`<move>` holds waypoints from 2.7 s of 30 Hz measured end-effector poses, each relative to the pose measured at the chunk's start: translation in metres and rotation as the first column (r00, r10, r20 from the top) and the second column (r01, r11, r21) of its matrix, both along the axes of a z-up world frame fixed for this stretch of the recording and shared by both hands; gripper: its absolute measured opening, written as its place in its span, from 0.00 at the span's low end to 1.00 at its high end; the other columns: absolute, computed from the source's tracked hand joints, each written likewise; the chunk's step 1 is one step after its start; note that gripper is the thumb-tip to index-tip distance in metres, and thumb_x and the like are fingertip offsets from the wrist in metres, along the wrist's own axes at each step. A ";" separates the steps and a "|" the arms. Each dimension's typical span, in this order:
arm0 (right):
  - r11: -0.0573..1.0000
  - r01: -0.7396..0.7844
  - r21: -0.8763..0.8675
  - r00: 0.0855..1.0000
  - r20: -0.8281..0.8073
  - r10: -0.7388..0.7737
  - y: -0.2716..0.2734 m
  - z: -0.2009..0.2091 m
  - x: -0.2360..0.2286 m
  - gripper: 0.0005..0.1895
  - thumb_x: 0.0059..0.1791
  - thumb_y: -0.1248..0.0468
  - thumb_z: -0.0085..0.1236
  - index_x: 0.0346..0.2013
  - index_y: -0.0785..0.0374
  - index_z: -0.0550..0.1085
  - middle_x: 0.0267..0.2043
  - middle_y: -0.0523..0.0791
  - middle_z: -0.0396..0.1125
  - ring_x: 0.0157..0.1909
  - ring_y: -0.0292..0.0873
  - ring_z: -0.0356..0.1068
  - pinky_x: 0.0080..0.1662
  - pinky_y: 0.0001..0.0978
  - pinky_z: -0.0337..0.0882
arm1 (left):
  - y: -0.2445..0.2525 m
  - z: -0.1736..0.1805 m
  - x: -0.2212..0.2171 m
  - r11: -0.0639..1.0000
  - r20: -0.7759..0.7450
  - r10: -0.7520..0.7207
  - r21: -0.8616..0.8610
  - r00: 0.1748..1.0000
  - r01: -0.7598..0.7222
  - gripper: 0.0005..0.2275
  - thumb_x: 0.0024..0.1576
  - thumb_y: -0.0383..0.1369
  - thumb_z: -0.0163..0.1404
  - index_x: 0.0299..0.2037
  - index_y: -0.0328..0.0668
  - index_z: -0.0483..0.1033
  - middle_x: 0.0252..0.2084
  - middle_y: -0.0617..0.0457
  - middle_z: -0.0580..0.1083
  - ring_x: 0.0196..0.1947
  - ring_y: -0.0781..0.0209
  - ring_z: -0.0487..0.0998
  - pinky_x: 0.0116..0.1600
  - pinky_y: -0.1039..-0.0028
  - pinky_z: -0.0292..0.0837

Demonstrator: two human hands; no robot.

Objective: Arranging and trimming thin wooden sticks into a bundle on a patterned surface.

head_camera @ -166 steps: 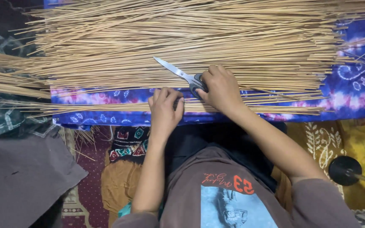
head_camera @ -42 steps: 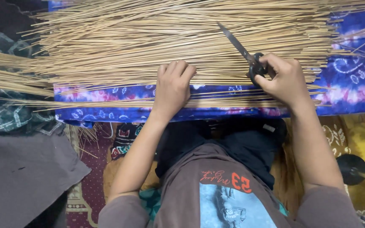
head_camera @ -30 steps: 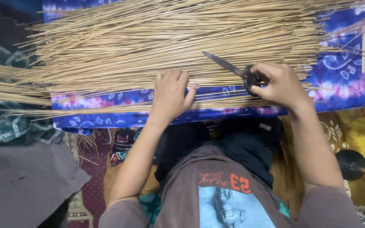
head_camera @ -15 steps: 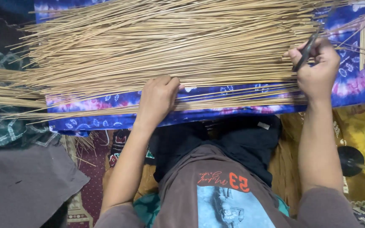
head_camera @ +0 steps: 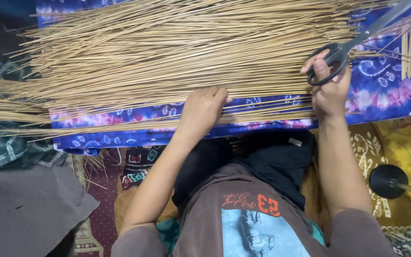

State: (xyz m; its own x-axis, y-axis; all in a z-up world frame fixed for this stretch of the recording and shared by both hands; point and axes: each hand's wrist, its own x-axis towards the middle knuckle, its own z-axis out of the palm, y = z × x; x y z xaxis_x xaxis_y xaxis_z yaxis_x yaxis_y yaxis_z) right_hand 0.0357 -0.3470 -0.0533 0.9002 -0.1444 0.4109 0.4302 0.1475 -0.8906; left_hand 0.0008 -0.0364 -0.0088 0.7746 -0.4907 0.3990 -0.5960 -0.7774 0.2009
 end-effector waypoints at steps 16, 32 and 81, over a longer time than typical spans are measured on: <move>0.530 -0.128 -0.839 0.989 -0.069 0.130 0.018 0.033 -0.018 0.20 0.36 0.64 0.76 0.39 0.58 0.77 0.29 0.47 0.60 0.36 0.55 0.67 0.45 0.48 0.66 | -0.011 0.008 -0.006 0.999 -0.016 0.043 0.028 0.999 -0.043 0.07 0.65 0.39 0.44 0.37 0.54 0.71 0.25 0.59 0.70 0.27 0.57 0.80 0.31 0.71 0.74; 0.645 -0.319 -0.695 0.888 -0.458 -0.053 -0.075 0.055 -0.012 0.12 0.51 0.70 0.67 0.37 0.69 0.69 0.45 0.54 0.75 0.26 0.41 0.62 0.28 0.31 0.61 | 0.042 0.025 -0.013 0.991 -0.048 0.072 -0.110 0.996 -0.077 0.07 0.60 0.28 0.54 0.30 0.37 0.71 0.26 0.50 0.72 0.23 0.50 0.71 0.35 0.64 0.66; 0.397 -0.410 -0.821 0.904 -0.424 0.057 -0.006 0.046 0.014 0.13 0.37 0.76 0.57 0.37 0.69 0.74 0.29 0.46 0.68 0.28 0.45 0.61 0.32 0.36 0.60 | 0.044 0.012 -0.022 0.959 -0.187 0.132 -0.225 0.974 -0.173 0.03 0.59 0.29 0.53 0.36 0.39 0.76 0.33 0.53 0.73 0.35 0.55 0.73 0.49 0.67 0.59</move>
State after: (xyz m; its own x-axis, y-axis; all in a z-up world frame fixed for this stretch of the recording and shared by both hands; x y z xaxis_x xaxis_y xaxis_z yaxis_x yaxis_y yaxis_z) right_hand 0.0500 -0.3530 -0.0076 0.9229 0.3701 -0.1063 0.2196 -0.7326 -0.6443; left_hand -0.0213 0.0077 0.0028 0.8986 -0.2680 0.3474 -0.4157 -0.7733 0.4788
